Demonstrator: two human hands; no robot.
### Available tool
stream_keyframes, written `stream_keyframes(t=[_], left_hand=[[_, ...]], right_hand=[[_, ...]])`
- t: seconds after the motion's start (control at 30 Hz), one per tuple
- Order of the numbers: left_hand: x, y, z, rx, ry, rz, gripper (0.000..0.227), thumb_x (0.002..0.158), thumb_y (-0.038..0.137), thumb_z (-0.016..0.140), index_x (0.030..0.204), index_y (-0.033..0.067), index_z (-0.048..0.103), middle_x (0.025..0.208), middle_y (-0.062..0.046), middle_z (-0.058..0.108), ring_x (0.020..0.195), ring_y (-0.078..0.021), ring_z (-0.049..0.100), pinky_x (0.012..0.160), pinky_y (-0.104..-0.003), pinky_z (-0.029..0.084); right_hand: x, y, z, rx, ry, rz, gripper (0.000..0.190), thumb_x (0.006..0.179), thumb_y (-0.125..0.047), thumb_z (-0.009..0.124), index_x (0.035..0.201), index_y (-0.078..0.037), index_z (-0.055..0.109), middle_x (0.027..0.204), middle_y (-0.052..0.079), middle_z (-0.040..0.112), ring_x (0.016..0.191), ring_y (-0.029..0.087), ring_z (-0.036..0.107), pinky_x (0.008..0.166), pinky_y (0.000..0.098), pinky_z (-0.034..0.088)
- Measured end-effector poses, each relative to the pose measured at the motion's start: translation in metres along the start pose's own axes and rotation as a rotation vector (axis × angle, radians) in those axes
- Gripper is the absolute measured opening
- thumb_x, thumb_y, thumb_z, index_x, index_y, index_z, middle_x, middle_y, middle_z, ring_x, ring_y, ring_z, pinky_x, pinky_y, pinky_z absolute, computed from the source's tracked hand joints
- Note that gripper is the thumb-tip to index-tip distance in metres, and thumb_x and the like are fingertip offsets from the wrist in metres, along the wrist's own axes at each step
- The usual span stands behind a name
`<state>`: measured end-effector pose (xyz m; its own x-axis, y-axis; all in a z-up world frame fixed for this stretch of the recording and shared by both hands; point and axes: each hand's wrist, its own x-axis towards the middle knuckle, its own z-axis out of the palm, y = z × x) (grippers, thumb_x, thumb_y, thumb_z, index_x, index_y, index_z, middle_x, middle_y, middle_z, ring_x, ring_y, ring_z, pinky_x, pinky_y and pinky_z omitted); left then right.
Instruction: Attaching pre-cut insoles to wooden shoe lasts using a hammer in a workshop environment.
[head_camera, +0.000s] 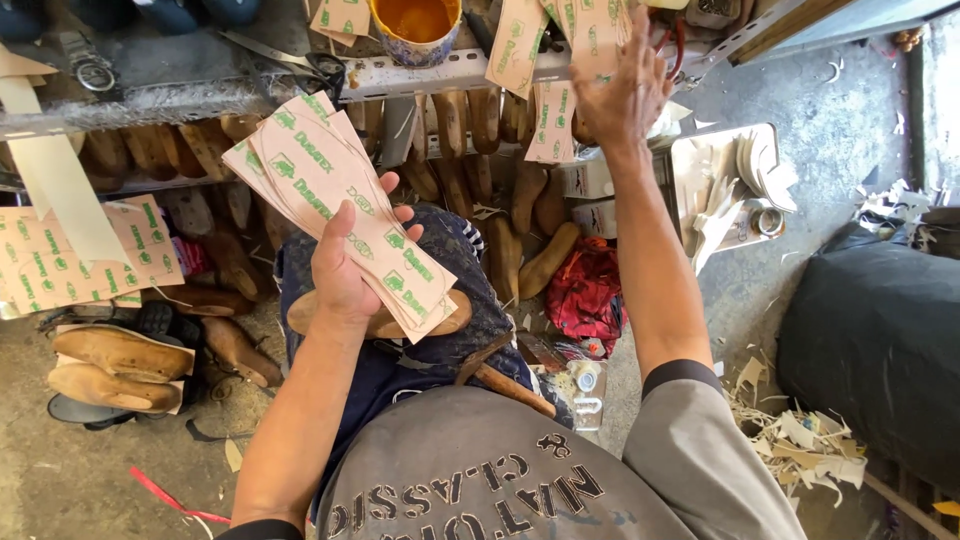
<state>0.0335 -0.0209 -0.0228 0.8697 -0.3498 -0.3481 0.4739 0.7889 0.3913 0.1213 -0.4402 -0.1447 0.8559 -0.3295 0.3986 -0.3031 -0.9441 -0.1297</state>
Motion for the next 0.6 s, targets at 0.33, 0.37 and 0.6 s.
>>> stream_keyframes(t=[0.33, 0.37, 0.6], left_hand=[[0.0, 0.001, -0.001, -0.006, 0.002, 0.005, 0.074, 0.089, 0.026, 0.074, 0.152, 0.0089, 0.038, 0.131, -0.018, 0.064, 0.093, -0.027, 0.071, 0.08, -0.044, 0.063], [-0.001, 0.003, -0.001, -0.007, 0.007, 0.006, 0.075, 0.089, 0.026, 0.074, 0.153, 0.0101, 0.038, 0.131, -0.018, 0.064, 0.094, -0.027, 0.071, 0.08, -0.044, 0.063], [0.006, -0.008, -0.006, 0.101, 0.073, 0.01, 0.084, 0.087, 0.054, 0.064, 0.156, 0.0203, 0.029, 0.151, -0.012, 0.054, 0.117, -0.0295, 0.068, 0.099, -0.054, 0.061]], right_hand=[[0.004, 0.0, 0.004, -0.042, 0.084, 0.032, 0.129, 0.085, -0.032, 0.096, 0.164, -0.022, -0.005, 0.144, 0.011, 0.066, 0.128, 0.027, 0.067, 0.109, 0.0509, 0.054], [0.003, -0.003, -0.006, 0.055, 0.087, 0.027, 0.122, 0.087, -0.025, 0.091, 0.164, -0.023, -0.004, 0.136, 0.006, 0.07, 0.121, 0.023, 0.07, 0.1, 0.0463, 0.059], [-0.107, -0.103, -0.129, 0.616, 0.02, -0.158, 0.083, 0.093, -0.02, 0.073, 0.158, -0.018, 0.021, 0.108, 0.005, 0.07, 0.082, 0.015, 0.066, 0.068, 0.0261, 0.051]])
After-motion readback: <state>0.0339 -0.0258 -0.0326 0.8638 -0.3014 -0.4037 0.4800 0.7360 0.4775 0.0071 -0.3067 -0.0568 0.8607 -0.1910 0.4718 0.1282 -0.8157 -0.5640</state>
